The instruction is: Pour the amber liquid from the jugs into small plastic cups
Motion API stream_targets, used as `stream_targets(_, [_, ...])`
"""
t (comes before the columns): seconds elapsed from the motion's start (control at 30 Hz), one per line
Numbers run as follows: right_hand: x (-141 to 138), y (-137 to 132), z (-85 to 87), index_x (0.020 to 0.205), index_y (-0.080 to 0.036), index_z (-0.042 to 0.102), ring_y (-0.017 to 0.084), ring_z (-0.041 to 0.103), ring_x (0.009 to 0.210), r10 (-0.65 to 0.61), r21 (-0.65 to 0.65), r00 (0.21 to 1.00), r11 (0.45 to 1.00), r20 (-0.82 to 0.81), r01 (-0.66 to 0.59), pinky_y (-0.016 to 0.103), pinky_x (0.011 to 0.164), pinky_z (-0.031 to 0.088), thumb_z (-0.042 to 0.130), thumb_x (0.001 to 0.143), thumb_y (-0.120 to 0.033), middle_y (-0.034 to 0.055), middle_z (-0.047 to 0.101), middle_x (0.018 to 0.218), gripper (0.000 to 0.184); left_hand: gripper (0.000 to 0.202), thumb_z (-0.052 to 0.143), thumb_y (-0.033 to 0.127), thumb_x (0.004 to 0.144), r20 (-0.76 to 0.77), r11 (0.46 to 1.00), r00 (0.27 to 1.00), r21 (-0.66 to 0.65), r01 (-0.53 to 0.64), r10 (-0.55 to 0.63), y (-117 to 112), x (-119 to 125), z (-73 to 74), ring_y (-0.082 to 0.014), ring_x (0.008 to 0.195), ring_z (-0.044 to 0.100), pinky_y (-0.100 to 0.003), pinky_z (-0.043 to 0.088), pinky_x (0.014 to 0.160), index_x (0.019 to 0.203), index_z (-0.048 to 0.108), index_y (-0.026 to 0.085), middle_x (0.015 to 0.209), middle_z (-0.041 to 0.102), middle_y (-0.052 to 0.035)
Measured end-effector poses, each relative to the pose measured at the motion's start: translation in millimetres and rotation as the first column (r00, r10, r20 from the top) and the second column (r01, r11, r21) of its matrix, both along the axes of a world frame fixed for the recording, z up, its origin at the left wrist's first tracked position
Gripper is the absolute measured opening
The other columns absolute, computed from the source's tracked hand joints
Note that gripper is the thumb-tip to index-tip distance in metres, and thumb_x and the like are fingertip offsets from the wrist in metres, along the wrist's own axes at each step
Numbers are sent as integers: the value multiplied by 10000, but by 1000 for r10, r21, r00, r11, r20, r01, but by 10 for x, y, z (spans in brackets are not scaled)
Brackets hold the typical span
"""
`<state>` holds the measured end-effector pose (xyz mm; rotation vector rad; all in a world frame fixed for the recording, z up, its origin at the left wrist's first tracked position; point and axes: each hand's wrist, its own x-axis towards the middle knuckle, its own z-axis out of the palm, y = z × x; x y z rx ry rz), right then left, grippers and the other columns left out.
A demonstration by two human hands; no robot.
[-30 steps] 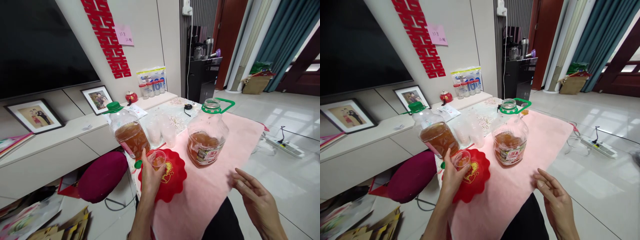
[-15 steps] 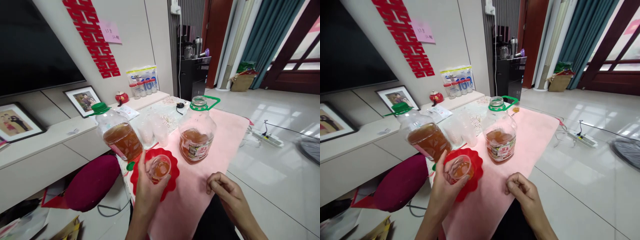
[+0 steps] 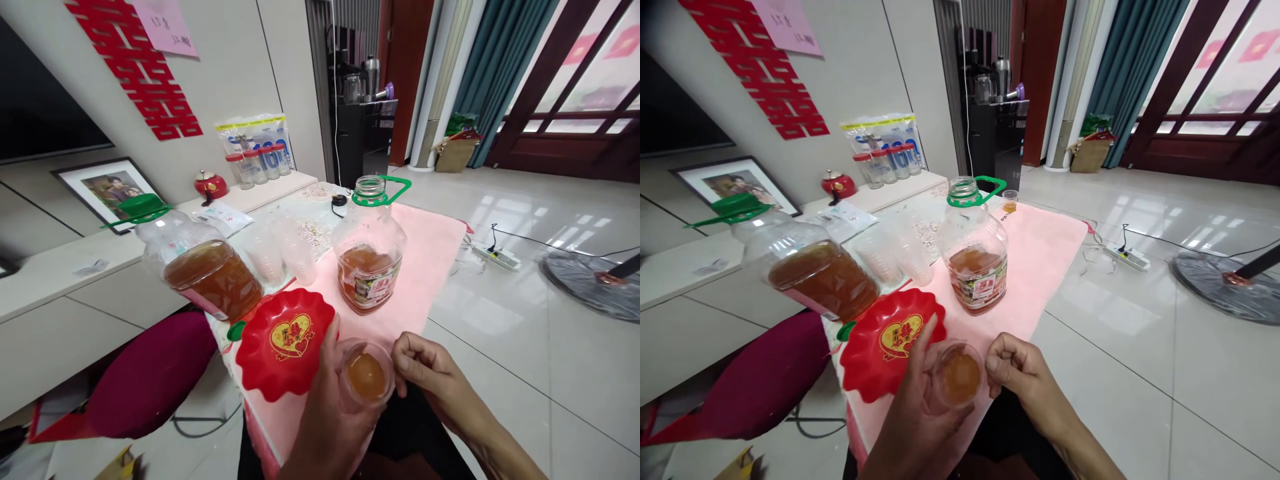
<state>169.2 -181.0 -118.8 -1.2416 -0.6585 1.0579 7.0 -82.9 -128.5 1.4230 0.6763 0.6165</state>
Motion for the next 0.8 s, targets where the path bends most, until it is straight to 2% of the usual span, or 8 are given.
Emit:
stream_targets(0.2, [78,-110,-60,699,-192,618,92,500,522,17,-82,996,996,-86,-24,259,574,319,875,762,-571,-31,610,550,463,1055,787,268,805,-20,991,995,-97,90,-93,-97,74,63,-230,1209,682,-363,566,1057,1634,135,239,1365,648,-130])
stream_targets(0.3, [85,-131,-89,702,-188,629,84,516,507,21,-96,987,995,-156,-36,243,540,333,898,729,-553,-38,597,573,454,1090,789,276,800,-4,985,992,-122,124,-125,-103,88,17,-234,1225,675,-346,577,1030,1632,85,248,1390,625,-139])
stream_targets(0.47, [78,-126,-106,653,-197,610,73,473,449,3,-137,971,990,-238,-37,219,466,365,926,644,-511,-58,542,535,445,1017,778,309,795,8,990,990,-16,140,-140,-91,109,-213,-250,1213,680,-371,574,1046,1606,166,256,1355,635,-133])
stream_targets(0.57, [79,-104,-106,619,-202,600,62,427,416,-35,-154,958,988,-284,-9,205,424,362,914,606,-449,-65,522,499,400,1017,753,293,768,38,988,988,30,151,-152,-72,137,-346,-233,1221,671,-348,563,1046,1591,156,259,1346,632,-115])
stream_targets(0.7, [94,-91,-138,585,-202,597,56,409,402,-102,-158,941,986,-322,53,191,399,348,869,587,-330,-66,512,479,300,1077,809,314,706,46,983,983,-33,182,-180,-25,176,-516,-239,1179,690,-321,580,965,1584,186,272,1354,630,-118])
stream_targets(0.8, [144,-115,-176,580,-202,579,52,416,406,-123,-143,929,987,-350,77,190,402,335,871,590,-320,-60,516,499,316,1185,914,364,614,33,978,983,-103,182,-180,29,234,-673,-271,1266,662,-342,564,1028,1576,231,250,1420,610,-155])
